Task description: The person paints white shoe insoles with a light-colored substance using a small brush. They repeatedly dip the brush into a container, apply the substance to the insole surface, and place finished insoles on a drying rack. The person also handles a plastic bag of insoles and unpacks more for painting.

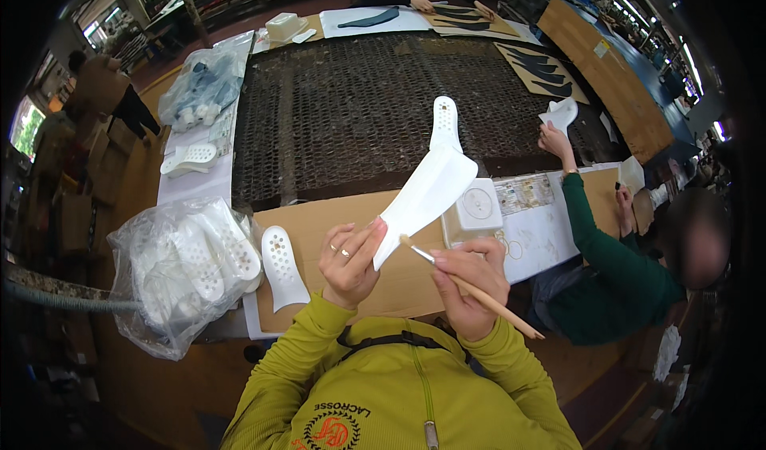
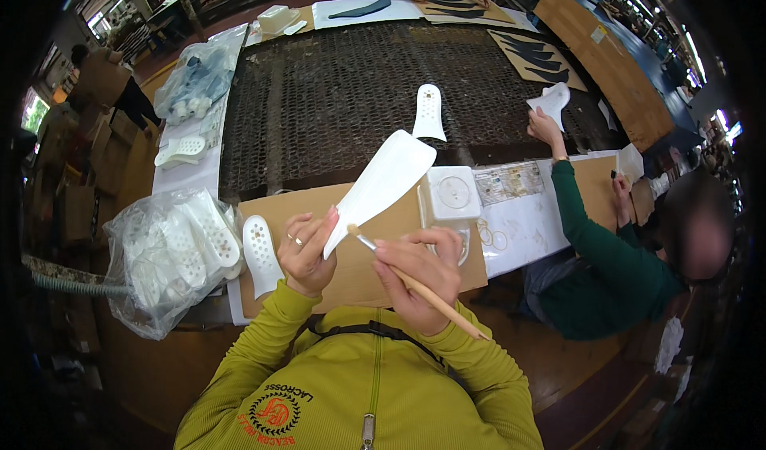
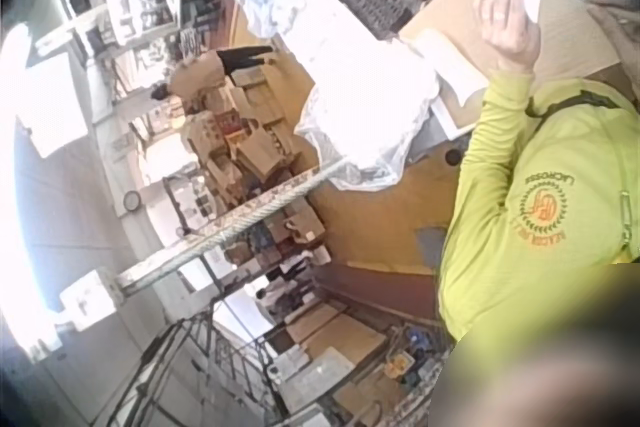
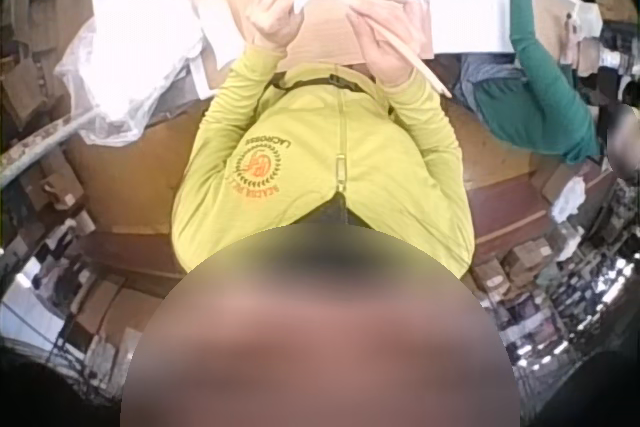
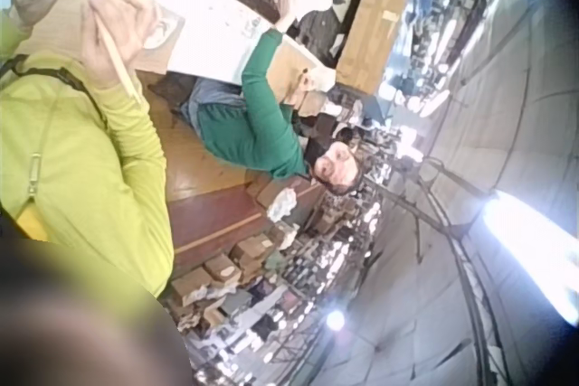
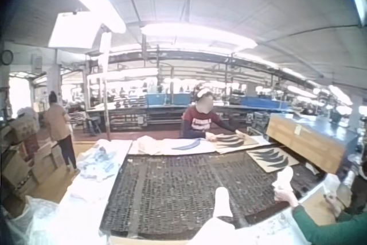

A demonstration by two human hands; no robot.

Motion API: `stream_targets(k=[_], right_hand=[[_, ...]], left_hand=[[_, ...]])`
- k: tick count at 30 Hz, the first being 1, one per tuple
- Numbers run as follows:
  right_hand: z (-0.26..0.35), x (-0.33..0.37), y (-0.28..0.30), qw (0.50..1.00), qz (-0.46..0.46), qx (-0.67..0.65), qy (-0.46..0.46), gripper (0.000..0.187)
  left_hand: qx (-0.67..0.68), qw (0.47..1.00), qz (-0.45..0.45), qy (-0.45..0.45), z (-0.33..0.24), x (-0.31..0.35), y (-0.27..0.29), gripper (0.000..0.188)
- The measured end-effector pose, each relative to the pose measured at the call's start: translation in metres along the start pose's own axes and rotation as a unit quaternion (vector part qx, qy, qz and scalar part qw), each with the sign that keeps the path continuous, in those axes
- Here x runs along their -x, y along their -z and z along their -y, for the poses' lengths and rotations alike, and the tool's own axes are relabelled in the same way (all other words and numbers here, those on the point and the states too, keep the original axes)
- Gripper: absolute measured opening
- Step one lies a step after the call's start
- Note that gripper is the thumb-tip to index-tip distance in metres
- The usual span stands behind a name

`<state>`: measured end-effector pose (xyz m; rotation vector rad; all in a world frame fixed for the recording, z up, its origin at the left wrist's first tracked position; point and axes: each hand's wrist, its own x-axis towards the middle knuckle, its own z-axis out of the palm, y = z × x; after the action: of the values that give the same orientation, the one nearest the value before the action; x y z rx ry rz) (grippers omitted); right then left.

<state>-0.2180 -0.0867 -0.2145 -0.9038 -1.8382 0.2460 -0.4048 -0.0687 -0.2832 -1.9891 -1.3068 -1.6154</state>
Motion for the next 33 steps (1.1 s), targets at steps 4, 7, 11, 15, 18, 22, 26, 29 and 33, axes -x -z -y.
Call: stream_targets(k=[4,7,11,15,18,22,26,29,33], right_hand=[[0.011,0.007,-0.003,0.993,0.086,-0.083,0.01,0.021],[0.014,0.013,0.002,0.87,0.123,-0.416,-0.234,0.012],[-0.005,0.009,0.01,0.781,0.018,-0.565,-0.266,0.01],[-0.015,0.009,0.004,0.915,-0.08,-0.338,-0.206,0.014],[-0.019,0.006,-0.003,0.969,-0.057,-0.208,-0.117,0.016],[-0.022,-0.001,-0.012,0.992,-0.023,-0.118,-0.023,0.021],[-0.013,0.001,-0.017,0.996,-0.006,-0.087,0.022,0.024],[-0.005,0.003,-0.012,0.995,0.034,-0.068,0.06,0.023],[-0.002,0.003,0.001,0.989,0.093,-0.109,0.038,0.019]], left_hand=[[0.002,1.0,-0.012,0.01,-0.001,-0.001,-0.003,0.032],[0.091,0.98,-0.015,0.178,-0.008,-0.001,-0.009,0.018],[0.433,0.699,-0.044,0.567,-0.011,-0.002,-0.011,0.015],[0.622,0.421,-0.09,0.655,-0.009,-0.008,-0.01,0.02],[0.652,0.32,-0.09,0.681,-0.013,-0.008,-0.009,0.018],[0.727,0.243,-0.061,0.639,-0.016,-0.004,-0.011,0.019],[0.772,0.211,-0.056,0.596,-0.014,-0.004,-0.012,0.023],[0.772,0.206,-0.093,0.594,-0.011,-0.005,-0.011,0.022],[0.77,0.216,-0.121,0.588,0.003,0.001,-0.015,0.023]])
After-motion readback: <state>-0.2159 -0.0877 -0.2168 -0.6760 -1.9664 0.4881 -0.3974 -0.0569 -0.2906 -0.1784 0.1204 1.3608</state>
